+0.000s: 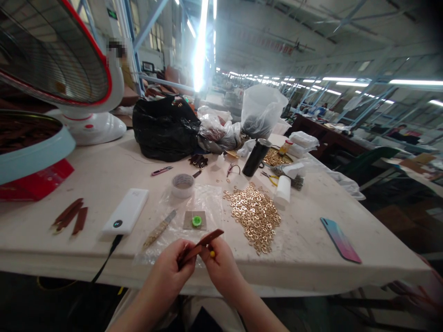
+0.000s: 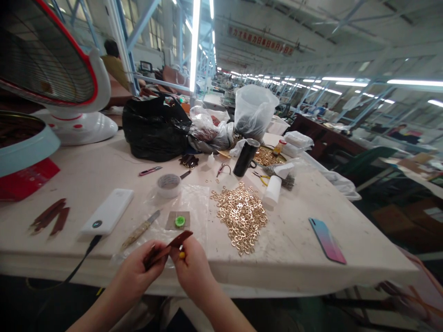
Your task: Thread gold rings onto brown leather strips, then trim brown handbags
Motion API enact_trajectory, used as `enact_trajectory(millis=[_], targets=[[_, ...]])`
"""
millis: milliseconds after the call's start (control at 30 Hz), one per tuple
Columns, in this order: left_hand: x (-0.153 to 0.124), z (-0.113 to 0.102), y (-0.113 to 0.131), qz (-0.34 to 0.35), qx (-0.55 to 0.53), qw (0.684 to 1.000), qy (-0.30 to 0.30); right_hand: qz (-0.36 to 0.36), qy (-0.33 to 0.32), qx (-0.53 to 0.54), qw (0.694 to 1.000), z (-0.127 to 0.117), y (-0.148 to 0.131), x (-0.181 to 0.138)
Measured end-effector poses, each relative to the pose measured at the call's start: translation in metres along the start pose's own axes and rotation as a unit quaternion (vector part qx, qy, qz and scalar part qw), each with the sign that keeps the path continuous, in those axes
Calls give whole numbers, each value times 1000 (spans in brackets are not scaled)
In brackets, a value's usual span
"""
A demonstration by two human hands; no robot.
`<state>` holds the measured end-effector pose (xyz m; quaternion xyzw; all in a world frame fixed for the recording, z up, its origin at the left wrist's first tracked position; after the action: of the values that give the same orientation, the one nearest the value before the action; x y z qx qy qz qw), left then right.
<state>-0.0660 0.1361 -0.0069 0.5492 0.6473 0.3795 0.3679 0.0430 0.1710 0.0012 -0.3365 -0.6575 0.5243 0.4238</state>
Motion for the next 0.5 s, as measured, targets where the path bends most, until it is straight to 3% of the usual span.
enact_trajectory(millis=[100,233,367,500], targets=[[3,1,-4,-8,-45,999,-4,-38,24,-52,998,-2,-9,0],[4,9,-13,-56,-163,985,-24,23,17,45,999,4,0,2],[0,10,-22,-98,-186,978,-8,32,23,73,997,6,0,1],[1,11,-22,-98,-187,977,0,29,32,53,998,7,0,1]])
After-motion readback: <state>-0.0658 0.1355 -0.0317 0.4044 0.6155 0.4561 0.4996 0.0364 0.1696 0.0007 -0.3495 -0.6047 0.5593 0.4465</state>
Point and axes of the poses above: each hand's wrist, its own x-axis towards the middle knuckle, its own z-axis out of the palm, y = z × x, the point moved 10 cm from there along x, towards the middle knuckle, and after that the axes turned 9 degrees about x, right-handed, at the moved point
